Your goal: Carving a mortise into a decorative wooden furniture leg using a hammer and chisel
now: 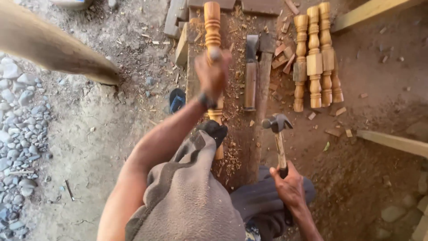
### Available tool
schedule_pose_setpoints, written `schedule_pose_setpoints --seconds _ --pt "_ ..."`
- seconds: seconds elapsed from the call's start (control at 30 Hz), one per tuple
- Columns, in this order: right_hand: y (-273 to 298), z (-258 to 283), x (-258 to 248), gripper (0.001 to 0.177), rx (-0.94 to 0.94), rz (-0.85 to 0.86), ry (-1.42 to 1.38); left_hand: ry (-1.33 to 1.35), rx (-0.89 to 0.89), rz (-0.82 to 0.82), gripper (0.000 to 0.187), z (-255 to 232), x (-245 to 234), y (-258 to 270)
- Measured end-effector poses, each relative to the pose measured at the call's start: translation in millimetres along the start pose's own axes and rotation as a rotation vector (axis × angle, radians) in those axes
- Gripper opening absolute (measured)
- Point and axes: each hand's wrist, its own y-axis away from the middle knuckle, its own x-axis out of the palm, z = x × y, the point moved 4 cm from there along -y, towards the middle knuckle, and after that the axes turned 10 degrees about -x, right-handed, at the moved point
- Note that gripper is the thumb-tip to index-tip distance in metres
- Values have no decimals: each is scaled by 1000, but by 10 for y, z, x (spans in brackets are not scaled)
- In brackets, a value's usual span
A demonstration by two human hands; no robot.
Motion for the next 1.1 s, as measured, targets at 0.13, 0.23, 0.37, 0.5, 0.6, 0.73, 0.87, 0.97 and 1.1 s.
schedule_pose_setpoints --seconds 0.13,0.23,0.37,0.5,0.6,0.73,0.87,0.97,1.1 --pt "-59 -250 86 18 -75 -24 -96 398 -881 19 13 120 -6 -832" --pt "39 -143 58 18 -59 -55 -140 485 -853 -26 17 243 -160 -826" --pt "142 -105 107 19 -53 -134 -223 808 -650 122 31 -349 -394 -277" --pt "169 -142 242 18 -46 -120 -403 864 38 539 28 -799 -533 4" --pt "187 -130 293 19 -39 -108 -332 626 141 658 36 -771 -544 141" --pt "229 -96 359 18 -48 -92 -303 490 125 627 42 -609 -517 112" --pt "261 -91 407 18 -13 -51 -293 517 89 597 44 -553 -502 76" --pt "272 -137 435 17 9 -26 -297 528 106 599 45 -512 -464 57" --pt "239 -260 463 17 -27 13 -251 525 116 625 39 -497 -414 41"
